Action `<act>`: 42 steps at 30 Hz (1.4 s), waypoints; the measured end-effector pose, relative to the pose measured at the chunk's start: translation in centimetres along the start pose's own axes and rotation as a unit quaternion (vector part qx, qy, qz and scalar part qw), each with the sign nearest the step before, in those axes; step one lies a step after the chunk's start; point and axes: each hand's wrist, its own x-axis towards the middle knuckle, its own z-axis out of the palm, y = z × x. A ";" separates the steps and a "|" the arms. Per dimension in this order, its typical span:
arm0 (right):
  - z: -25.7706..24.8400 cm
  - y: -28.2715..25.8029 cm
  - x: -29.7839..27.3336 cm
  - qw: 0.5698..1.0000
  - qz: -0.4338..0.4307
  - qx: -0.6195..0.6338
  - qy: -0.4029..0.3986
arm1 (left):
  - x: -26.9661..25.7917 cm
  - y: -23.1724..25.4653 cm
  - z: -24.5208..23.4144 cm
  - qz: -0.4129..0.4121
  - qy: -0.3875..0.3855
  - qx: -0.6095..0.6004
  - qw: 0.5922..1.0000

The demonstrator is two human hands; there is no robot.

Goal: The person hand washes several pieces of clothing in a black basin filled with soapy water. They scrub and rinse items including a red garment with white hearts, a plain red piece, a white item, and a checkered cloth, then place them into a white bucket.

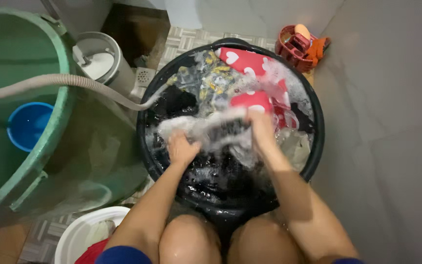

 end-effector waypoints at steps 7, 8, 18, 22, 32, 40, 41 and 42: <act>-2.8 -26.5 -2.5 0.918 -0.081 0.357 -0.151 | 5.5 9.5 -5.7 -0.216 -0.049 -0.566 0.794; -3.2 -27.9 -3.1 0.931 -0.097 0.323 -0.139 | 6.4 10.5 -7.6 -0.218 -0.043 -0.621 0.752; -11.0 -14.1 0.6 0.981 0.068 -0.157 0.089 | 7.1 6.4 -17.3 -0.153 -0.160 -0.594 0.773; -9.5 -7.1 -0.1 0.884 0.010 -0.443 0.147 | 5.7 5.6 -9.3 -0.058 -0.048 -0.180 0.981; -1.3 1.3 -3.3 0.861 0.136 -0.438 -0.219 | 0.3 3.9 0.9 0.053 -0.367 0.118 0.921; -0.9 4.6 1.0 0.823 0.147 -0.476 -0.271 | 0.3 2.7 1.7 -0.061 -0.344 0.071 0.934; 0.0 4.0 1.0 0.805 0.137 -0.512 -0.268 | 0.3 2.6 1.7 -0.053 -0.323 0.111 0.938; 0.8 3.4 0.6 0.780 0.120 -0.559 -0.255 | 0.4 2.3 1.5 -0.045 -0.301 0.150 0.941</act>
